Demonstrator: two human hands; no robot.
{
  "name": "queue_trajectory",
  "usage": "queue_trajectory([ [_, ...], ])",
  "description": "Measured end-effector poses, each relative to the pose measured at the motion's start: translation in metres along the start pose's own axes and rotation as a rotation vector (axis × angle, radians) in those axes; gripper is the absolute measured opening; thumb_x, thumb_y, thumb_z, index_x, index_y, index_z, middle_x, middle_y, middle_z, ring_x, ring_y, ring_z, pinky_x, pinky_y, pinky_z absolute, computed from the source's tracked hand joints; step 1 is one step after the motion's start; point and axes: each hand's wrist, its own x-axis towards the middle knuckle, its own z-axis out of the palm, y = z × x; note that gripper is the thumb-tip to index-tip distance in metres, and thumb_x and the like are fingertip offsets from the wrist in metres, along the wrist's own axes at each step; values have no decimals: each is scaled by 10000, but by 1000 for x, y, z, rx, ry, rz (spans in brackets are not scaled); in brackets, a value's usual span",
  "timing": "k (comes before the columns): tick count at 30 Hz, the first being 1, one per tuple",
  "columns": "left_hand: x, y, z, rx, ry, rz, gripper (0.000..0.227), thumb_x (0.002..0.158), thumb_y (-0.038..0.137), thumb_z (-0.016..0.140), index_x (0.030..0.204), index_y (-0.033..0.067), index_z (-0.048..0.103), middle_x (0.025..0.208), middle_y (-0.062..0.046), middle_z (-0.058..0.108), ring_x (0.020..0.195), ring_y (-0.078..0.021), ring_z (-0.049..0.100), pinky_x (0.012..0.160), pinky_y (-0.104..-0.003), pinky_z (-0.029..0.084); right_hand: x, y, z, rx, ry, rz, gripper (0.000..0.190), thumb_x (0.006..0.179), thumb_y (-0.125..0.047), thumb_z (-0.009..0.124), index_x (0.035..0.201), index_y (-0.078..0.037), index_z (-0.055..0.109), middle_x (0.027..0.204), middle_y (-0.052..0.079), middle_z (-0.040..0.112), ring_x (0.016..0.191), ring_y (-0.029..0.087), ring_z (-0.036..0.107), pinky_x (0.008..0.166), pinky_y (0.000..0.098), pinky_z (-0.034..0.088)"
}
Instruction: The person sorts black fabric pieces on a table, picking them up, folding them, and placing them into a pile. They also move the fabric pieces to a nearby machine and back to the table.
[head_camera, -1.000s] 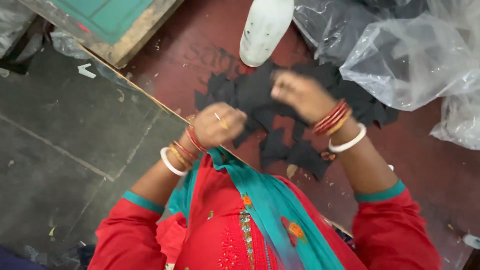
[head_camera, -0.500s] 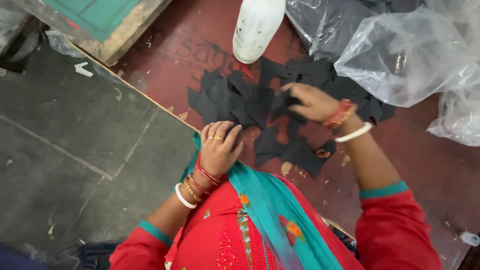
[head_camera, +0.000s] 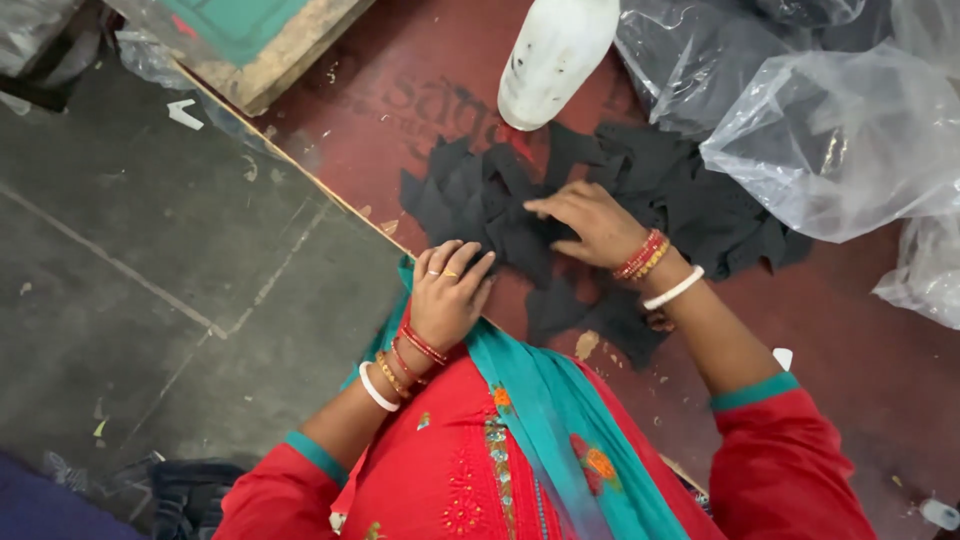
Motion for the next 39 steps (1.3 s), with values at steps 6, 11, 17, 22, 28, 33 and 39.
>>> queue_trajectory([
  [6, 2, -3, -3, -33, 2, -4, 299, 864, 185, 783, 1149, 109, 743, 1275, -65, 668, 1250, -293, 580, 1071, -479, 427, 20, -15, -15, -119, 8, -124, 691, 656, -175, 871, 1309, -129, 652, 1332, 76, 600, 1226, 312, 551, 1027, 457, 449],
  [11, 4, -1, -6, -53, 33, -8, 254, 862, 183, 778, 1103, 109, 749, 1269, -51, 686, 1273, -293, 578, 1092, -483, 415, 0, -21, -13, -167, -49, -77, 522, 611, -196, 878, 1086, -136, 670, 1282, 53, 628, 1245, 287, 550, 998, 482, 406],
  [17, 33, -4, -18, -33, -65, 12, 275, 804, 217, 770, 1053, 101, 758, 1225, -55, 691, 1215, -284, 589, 1015, -493, 407, -30, -14, 5, -97, -47, 78, 414, 702, -144, 825, 1083, -211, 676, 1097, -15, 659, 1158, 221, 601, 1110, 465, 392],
  [22, 108, -17, 13, -72, -91, 290, 456, 804, 115, 644, 1256, 92, 703, 1288, -59, 685, 1224, -306, 594, 1004, -470, 444, -25, -30, 8, -172, -6, -39, 674, 689, -128, 795, 1346, -194, 661, 1110, 52, 629, 1076, 282, 587, 1004, 471, 404],
  [28, 152, -26, 87, 189, -697, 394, 249, 888, 134, 608, 1076, 144, 771, 1157, -113, 706, 1168, -301, 632, 1035, -503, 432, -32, -31, 17, -178, 28, 34, 455, 653, -158, 793, 1091, -160, 669, 1106, 74, 622, 1115, 299, 584, 932, 459, 424],
  [33, 183, -21, 55, 304, -709, 444, 172, 803, 148, 653, 899, 98, 787, 1007, -158, 733, 996, -356, 694, 850, -499, 523, -48, -21, 8, -93, 71, 92, 412, 658, -144, 803, 1048, -112, 675, 985, 86, 632, 1005, 323, 592, 889, 468, 433],
  [39, 127, -34, 12, -530, -214, -143, 214, 814, 179, 802, 956, 32, 738, 802, -108, 704, 724, -244, 680, 633, -382, 547, -90, -9, 34, 678, 382, 613, 153, 885, -102, 761, 1032, -77, 725, 937, 107, 667, 806, 284, 639, 702, 383, 521],
])
